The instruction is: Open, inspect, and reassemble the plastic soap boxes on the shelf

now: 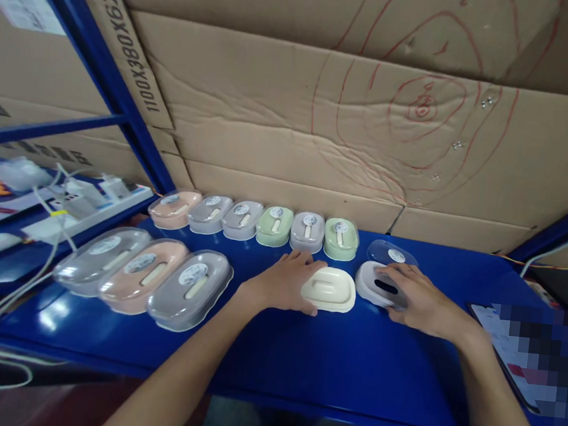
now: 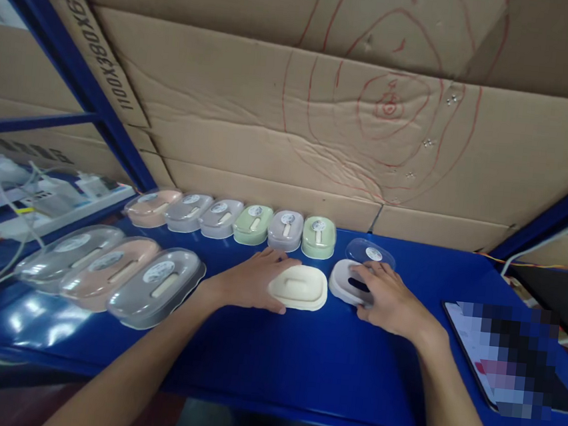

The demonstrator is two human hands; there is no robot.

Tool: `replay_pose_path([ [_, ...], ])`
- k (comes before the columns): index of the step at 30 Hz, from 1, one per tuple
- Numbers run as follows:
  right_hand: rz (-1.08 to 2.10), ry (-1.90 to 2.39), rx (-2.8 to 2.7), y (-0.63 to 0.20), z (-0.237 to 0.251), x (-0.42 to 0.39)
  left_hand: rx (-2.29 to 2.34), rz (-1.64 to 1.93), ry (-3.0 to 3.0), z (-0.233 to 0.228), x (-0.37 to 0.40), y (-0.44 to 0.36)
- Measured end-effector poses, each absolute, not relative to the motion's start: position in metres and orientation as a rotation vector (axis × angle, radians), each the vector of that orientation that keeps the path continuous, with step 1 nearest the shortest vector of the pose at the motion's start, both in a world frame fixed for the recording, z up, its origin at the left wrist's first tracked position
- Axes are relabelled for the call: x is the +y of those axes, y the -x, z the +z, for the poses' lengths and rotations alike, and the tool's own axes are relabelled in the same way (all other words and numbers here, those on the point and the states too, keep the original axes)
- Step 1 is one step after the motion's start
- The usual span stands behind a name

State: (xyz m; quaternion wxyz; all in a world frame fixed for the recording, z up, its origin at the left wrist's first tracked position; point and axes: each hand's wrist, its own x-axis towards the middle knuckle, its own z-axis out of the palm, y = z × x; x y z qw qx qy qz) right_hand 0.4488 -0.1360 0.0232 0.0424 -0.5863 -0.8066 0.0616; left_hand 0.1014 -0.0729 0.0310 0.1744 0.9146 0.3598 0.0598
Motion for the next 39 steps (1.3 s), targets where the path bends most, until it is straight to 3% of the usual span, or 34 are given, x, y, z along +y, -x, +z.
replay_pose_path([
  [13,0.319,1.624,-2.366,-0.447,0.044,-0.139,1.021,0.225,-2.521,0.030,-0.073,-0.098],
  [20,0.355,1.350,-2.375,-0.393,0.064,-0.153,1.001,0.315,-2.467,0.019,-0.076,-0.085],
  [30,0.166,1.114,-2.472,-0.349,0.022,-0.140,0.929,0.353,-2.411,0.027,-0.075,-0.067],
  [39,0.244,1.062,-2.445,-0.344,0.001,-0.138,0.912,0.441,-2.349,0.025,-0.081,-0.074],
])
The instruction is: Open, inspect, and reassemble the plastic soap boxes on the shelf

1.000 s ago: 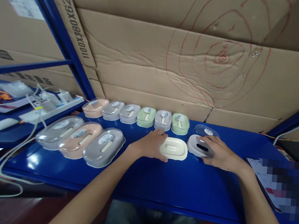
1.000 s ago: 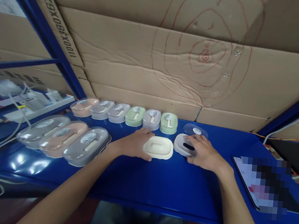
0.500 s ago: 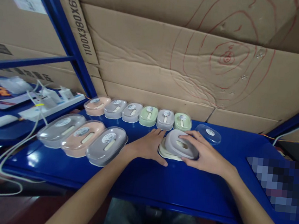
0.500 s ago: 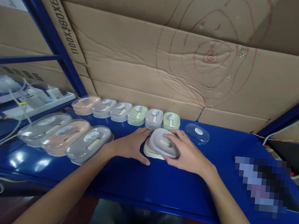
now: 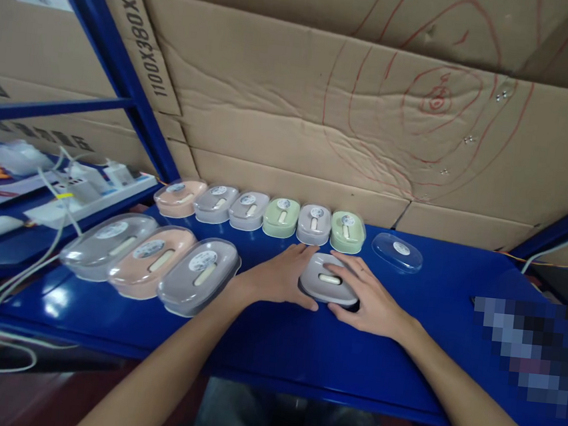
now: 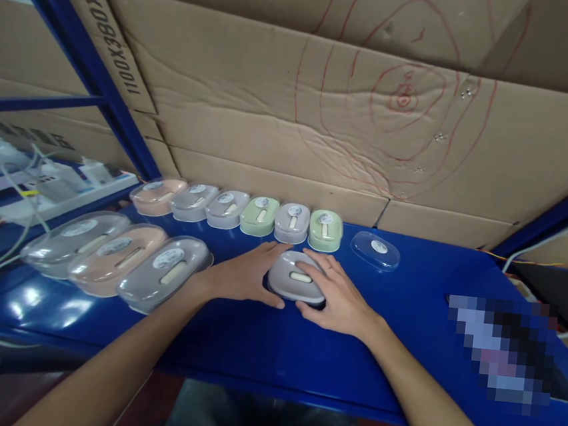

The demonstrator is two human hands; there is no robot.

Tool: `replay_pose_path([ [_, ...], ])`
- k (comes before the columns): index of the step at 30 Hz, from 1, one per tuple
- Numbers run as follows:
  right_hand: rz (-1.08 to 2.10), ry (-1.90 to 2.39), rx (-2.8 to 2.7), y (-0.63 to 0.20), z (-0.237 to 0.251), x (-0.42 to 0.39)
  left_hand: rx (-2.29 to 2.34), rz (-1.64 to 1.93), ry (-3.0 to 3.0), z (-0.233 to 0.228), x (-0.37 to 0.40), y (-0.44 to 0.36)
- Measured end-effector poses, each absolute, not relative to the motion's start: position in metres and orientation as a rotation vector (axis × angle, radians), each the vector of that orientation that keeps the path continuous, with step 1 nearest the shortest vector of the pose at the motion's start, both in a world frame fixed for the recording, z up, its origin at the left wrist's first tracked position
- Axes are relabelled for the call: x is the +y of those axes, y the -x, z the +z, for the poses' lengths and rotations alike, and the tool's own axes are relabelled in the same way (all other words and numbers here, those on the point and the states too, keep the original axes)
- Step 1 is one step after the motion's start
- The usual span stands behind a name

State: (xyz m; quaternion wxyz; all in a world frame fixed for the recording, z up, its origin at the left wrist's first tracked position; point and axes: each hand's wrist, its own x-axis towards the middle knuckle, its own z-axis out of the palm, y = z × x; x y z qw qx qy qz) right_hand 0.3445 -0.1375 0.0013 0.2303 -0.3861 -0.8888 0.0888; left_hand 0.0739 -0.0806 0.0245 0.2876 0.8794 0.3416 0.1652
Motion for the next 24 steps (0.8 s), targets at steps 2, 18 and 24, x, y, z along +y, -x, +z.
replay_pose_path([
  [2,0.261,1.084,-2.436,-0.345,0.000,-0.137,0.908,0.448,-2.349,0.026,-0.082,-0.076],
  [18,0.241,1.129,-2.424,-0.342,-0.001,-0.134,0.859,0.488,-2.344,0.025,-0.076,-0.079],
  [24,0.200,1.144,-2.451,-0.340,-0.001,-0.137,0.996,0.394,-2.455,0.022,-0.077,-0.079],
])
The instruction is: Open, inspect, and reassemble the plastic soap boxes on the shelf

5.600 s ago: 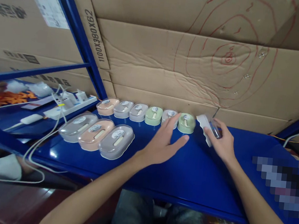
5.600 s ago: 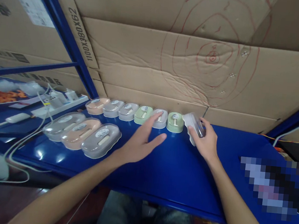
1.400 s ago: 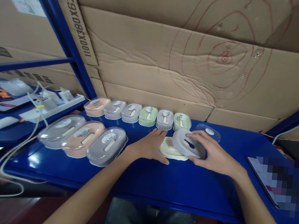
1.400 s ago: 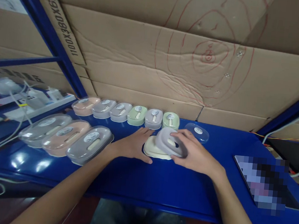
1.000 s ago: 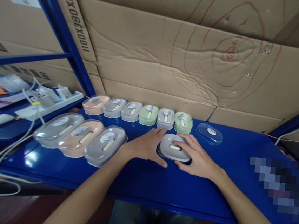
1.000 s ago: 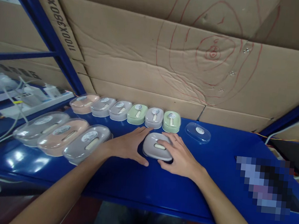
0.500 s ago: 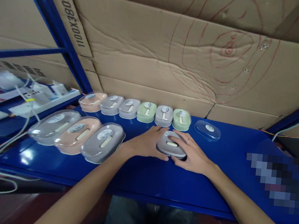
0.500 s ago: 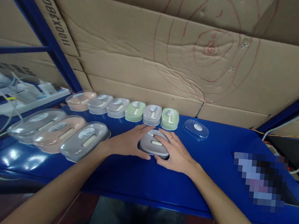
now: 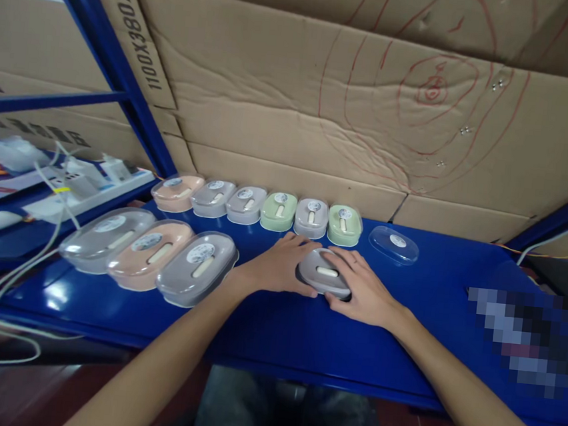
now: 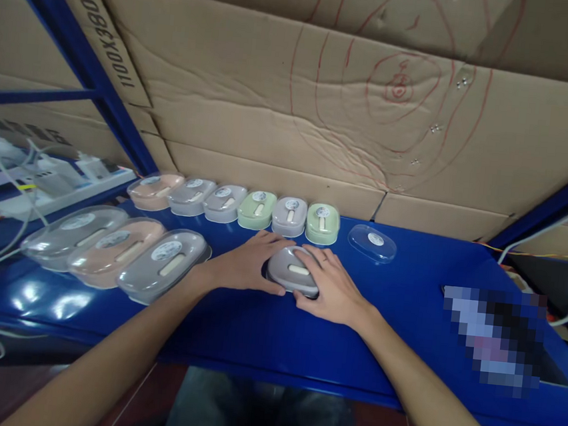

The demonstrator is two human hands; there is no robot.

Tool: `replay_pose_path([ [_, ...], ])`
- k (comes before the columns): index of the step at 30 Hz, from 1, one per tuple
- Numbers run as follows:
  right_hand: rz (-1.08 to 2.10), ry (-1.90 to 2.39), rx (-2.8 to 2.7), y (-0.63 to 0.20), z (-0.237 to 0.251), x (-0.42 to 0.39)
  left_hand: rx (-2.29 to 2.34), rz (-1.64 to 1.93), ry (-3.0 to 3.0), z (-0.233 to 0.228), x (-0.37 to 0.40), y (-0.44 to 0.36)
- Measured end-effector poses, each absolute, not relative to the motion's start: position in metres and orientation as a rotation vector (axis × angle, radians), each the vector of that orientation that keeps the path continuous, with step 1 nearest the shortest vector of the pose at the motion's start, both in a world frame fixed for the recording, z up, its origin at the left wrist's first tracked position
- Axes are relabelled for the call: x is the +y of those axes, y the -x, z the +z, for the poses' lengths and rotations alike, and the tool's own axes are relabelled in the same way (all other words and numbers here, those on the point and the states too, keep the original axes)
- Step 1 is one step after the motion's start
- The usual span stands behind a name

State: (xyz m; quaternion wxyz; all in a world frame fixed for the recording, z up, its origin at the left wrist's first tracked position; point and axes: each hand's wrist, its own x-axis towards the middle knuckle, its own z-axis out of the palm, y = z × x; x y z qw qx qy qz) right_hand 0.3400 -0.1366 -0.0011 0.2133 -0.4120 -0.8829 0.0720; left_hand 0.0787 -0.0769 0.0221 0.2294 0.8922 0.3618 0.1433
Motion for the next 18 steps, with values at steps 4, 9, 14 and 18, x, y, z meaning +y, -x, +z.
replay_pose_path([
  [4,0.193,1.142,-2.453,-0.3403,-0.0025,-0.1369,0.881,0.405,-2.395,0.0225,-0.0753,-0.0756],
  [9,0.184,1.142,-2.454,-0.3417,-0.0063,-0.1358,0.888,0.472,-2.297,0.0186,-0.0715,-0.0756],
  [14,0.120,1.144,-2.476,-0.3411,-0.0057,-0.1373,0.869,0.490,-2.278,0.0144,-0.0681,-0.0773],
  [18,0.088,1.134,-2.498,-0.3414,-0.0044,-0.1384,0.859,0.488,-2.307,0.0137,-0.0675,-0.0765],
])
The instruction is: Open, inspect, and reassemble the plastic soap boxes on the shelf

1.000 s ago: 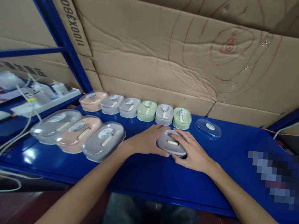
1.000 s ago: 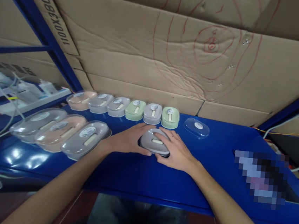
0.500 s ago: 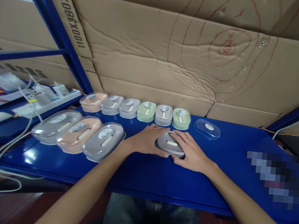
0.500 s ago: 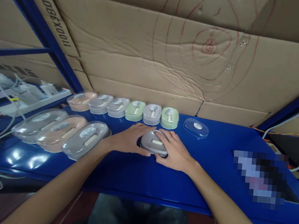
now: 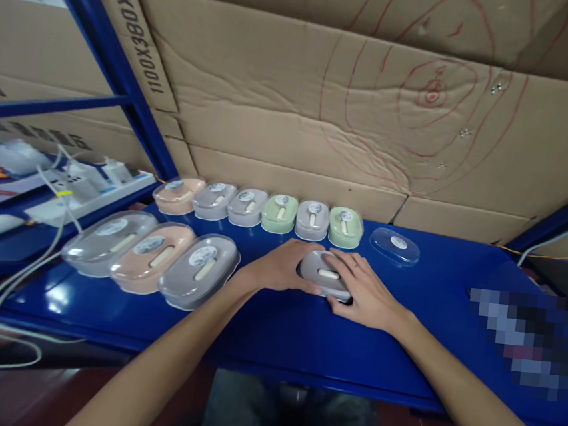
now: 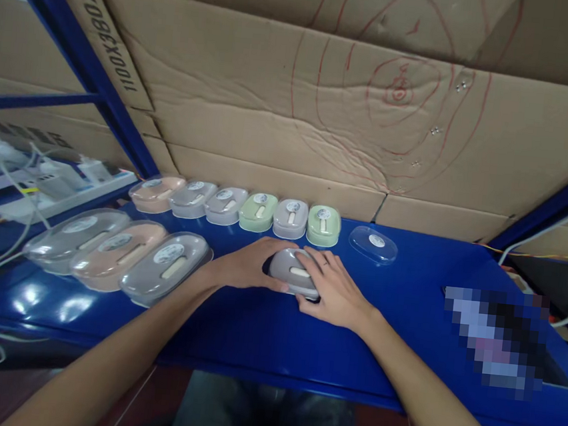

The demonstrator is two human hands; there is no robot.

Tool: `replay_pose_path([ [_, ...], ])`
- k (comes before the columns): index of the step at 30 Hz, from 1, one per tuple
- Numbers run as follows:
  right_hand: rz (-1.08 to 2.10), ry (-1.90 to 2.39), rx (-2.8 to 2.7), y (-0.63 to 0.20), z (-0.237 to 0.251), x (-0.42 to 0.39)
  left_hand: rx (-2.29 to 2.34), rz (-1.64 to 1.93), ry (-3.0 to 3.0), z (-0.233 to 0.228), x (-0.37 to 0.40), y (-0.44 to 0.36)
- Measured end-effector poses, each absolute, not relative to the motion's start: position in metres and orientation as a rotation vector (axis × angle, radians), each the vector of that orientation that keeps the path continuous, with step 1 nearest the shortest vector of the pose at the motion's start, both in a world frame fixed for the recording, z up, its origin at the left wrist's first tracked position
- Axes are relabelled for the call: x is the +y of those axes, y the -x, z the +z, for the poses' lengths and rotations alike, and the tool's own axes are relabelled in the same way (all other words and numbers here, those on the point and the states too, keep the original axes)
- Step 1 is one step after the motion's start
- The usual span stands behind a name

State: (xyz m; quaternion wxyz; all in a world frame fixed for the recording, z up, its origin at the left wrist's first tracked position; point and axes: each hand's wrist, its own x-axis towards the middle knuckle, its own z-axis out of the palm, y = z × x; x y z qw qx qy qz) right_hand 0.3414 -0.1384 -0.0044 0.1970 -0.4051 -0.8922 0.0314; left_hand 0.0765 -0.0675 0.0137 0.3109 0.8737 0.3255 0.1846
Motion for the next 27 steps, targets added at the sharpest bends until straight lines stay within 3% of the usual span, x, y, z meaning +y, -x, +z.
replay_pose_path([
  [10,0.188,1.073,-2.356,-0.348,-0.010,-0.131,0.898,0.385,-2.437,0.020,-0.076,-0.084],
  [14,0.277,0.988,-2.209,-0.350,-0.009,-0.130,0.827,0.497,-2.332,0.024,-0.078,-0.082],
  [18,0.387,0.988,-2.016,-0.356,-0.003,-0.132,0.788,0.700,-1.923,0.029,-0.082,-0.087],
  [24,0.040,0.905,-2.090,-0.355,0.006,-0.139,0.594,0.674,-1.124,0.023,-0.085,-0.104],
  [27,0.029,0.926,-2.177,-0.355,0.007,-0.140,0.600,0.684,-0.997,0.015,-0.083,-0.107],
])
